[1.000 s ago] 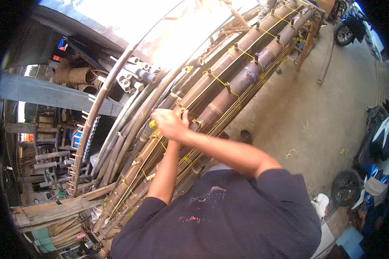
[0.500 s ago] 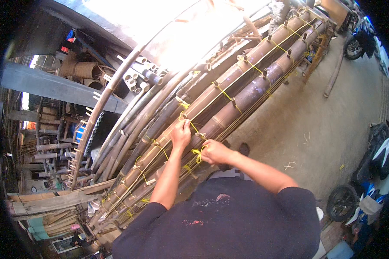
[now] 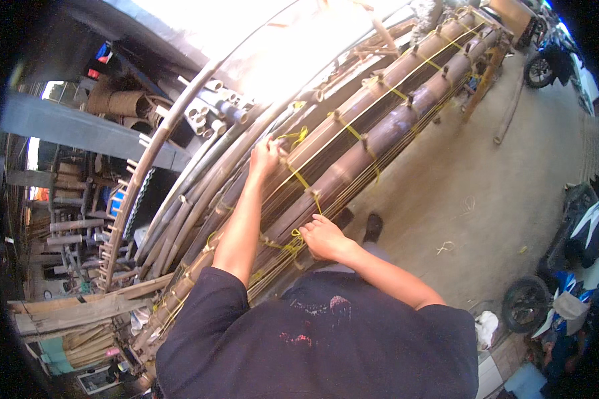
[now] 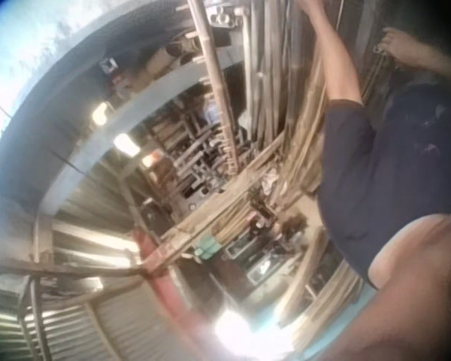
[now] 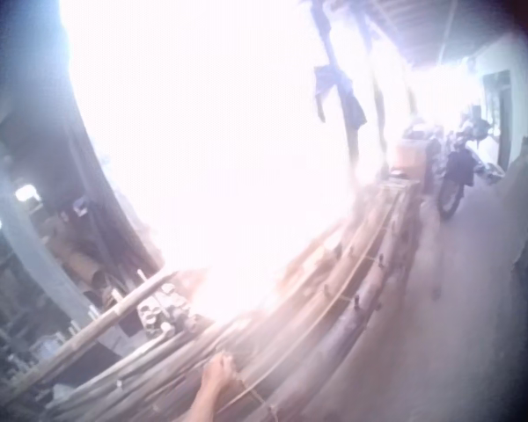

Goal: The person repeatedly wraps and ties yellow string around a bundle of bamboo poles secured on a wooden rack. They pull the string tight, make knots, and adjust the bundle while working in a cluttered workshop.

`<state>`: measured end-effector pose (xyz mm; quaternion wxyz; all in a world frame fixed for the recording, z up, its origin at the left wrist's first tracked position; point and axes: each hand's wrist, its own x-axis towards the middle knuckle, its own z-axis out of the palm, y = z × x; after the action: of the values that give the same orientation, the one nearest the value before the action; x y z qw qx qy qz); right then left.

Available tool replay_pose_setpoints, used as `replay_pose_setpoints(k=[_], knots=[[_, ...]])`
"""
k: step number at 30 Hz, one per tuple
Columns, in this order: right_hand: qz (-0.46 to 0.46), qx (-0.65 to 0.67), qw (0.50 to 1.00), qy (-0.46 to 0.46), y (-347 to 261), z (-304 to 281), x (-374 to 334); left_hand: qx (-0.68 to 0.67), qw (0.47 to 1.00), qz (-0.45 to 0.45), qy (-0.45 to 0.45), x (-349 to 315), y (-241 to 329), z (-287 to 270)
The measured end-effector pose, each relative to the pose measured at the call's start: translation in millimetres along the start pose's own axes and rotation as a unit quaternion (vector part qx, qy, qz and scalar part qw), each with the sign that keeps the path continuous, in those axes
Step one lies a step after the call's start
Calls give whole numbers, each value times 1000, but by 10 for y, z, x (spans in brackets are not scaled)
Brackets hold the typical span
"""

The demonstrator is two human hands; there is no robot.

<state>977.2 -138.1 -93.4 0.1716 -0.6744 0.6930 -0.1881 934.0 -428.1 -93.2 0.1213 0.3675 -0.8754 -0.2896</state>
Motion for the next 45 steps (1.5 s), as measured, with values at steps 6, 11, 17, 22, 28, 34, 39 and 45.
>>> replay_pose_setpoints(k=[6, 11, 17, 22, 28, 34, 39, 45], knots=[[180, 741, 640, -91, -685, 554, 179, 42, 998, 15, 37, -1148, -532, -980], [190, 834, 248, 455, -1009, 764, 841, -1, 996, 71, -61, -2002, -1028, -823], [-75, 233, 967, -70, -1349, -231, 1898, -81, 996, 29, 27, -1839, -1607, -297], [113, 220, 969, 1, -486, -268, 2157, -41, 998, 7, 38, -1932, -941, -711], [-91, 334, 938, -15, -1120, -481, 681, -18, 996, -13, 87, -1969, -1048, -608], [12, 332, 943, -5, -976, 509, 496, -308, 948, 37, 71, -1747, -558, -886], [-91, 113, 984, 101, -841, 696, 344, -23, 987, 42, 155, -884, -983, -785], [23, 10, 996, 80, -1381, 675, 462, -70, 997, -16, -31, -867, -1386, -944]])
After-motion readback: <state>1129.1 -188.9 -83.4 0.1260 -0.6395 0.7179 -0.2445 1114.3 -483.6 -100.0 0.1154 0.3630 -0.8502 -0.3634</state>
